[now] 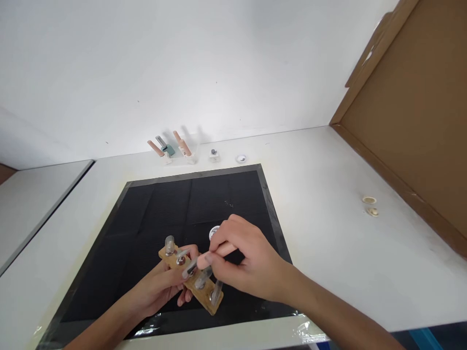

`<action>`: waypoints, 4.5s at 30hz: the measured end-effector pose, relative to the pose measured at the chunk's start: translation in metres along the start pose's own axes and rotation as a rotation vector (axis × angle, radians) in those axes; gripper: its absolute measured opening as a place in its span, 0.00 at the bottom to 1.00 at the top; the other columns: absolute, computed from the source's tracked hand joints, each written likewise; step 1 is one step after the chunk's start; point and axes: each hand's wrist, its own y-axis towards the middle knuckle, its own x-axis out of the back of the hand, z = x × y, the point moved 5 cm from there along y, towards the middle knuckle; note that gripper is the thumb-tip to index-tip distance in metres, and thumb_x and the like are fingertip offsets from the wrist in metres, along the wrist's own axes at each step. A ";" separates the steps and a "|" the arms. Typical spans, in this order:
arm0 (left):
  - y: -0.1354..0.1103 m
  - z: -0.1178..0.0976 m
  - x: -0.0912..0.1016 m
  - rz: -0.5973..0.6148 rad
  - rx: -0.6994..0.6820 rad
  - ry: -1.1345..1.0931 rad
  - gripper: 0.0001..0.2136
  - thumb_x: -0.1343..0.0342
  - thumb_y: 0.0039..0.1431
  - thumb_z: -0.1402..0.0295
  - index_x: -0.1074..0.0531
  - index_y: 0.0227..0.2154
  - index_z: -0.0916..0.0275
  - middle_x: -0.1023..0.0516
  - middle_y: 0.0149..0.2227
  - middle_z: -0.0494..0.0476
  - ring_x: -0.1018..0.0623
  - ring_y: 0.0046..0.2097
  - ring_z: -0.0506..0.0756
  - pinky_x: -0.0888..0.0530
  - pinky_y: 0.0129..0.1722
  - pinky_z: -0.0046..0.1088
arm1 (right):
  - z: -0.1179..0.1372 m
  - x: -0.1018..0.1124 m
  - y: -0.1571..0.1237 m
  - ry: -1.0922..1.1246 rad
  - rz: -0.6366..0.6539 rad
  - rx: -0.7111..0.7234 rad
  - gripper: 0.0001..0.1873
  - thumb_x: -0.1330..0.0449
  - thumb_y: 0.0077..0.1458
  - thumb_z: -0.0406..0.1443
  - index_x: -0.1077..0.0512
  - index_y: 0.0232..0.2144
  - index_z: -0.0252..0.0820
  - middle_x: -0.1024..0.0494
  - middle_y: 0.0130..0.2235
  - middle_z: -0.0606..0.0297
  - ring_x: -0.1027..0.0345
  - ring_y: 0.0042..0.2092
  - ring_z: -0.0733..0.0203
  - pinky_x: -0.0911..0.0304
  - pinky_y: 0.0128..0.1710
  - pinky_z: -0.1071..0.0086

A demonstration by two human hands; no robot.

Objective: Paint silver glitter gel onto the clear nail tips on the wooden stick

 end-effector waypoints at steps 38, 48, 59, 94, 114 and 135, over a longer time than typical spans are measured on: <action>-0.008 -0.004 -0.004 0.043 -0.149 0.203 0.12 0.36 0.51 0.65 0.33 0.27 0.65 0.29 0.25 0.49 0.26 0.25 0.46 0.27 0.25 0.19 | -0.008 0.001 0.000 0.162 0.076 -0.063 0.08 0.43 0.52 0.25 0.35 0.29 0.43 0.27 0.25 0.70 0.38 0.29 0.67 0.41 0.30 0.72; -0.010 -0.005 -0.005 0.008 -0.159 0.291 0.09 0.38 0.52 0.67 0.32 0.27 0.64 0.29 0.25 0.50 0.27 0.27 0.47 0.27 0.26 0.20 | -0.005 0.000 0.000 0.140 0.087 -0.061 0.09 0.43 0.51 0.25 0.35 0.27 0.43 0.27 0.24 0.69 0.38 0.28 0.65 0.41 0.29 0.70; -0.010 -0.011 -0.011 -0.034 -0.200 0.493 0.06 0.42 0.45 0.78 0.34 0.24 0.64 0.31 0.22 0.48 0.31 0.22 0.46 0.34 0.21 0.18 | -0.005 -0.002 0.000 0.127 0.114 -0.082 0.08 0.42 0.51 0.25 0.35 0.26 0.42 0.23 0.24 0.69 0.37 0.27 0.66 0.41 0.29 0.71; -0.003 -0.010 0.009 -0.239 -0.195 0.593 0.07 0.42 0.42 0.75 0.36 0.22 0.62 0.35 0.17 0.44 0.33 0.18 0.46 0.36 0.17 0.19 | -0.023 0.001 0.000 0.085 0.004 -0.308 0.07 0.44 0.57 0.30 0.36 0.27 0.43 0.21 0.25 0.67 0.34 0.26 0.64 0.40 0.26 0.70; 0.008 -0.015 0.010 -0.188 -0.271 0.343 0.14 0.34 0.44 0.66 0.35 0.25 0.64 0.32 0.20 0.44 0.29 0.20 0.46 0.32 0.18 0.18 | -0.037 -0.002 0.001 0.144 0.026 -0.382 0.07 0.43 0.56 0.37 0.35 0.27 0.42 0.32 0.24 0.70 0.44 0.24 0.67 0.47 0.23 0.73; -0.011 -0.059 0.005 -0.164 -0.424 0.284 0.13 0.36 0.47 0.65 0.36 0.26 0.64 0.31 0.22 0.45 0.29 0.21 0.45 0.35 0.19 0.18 | -0.010 0.031 0.028 0.025 -0.083 -0.259 0.09 0.45 0.59 0.40 0.34 0.28 0.43 0.34 0.28 0.69 0.43 0.28 0.66 0.46 0.27 0.72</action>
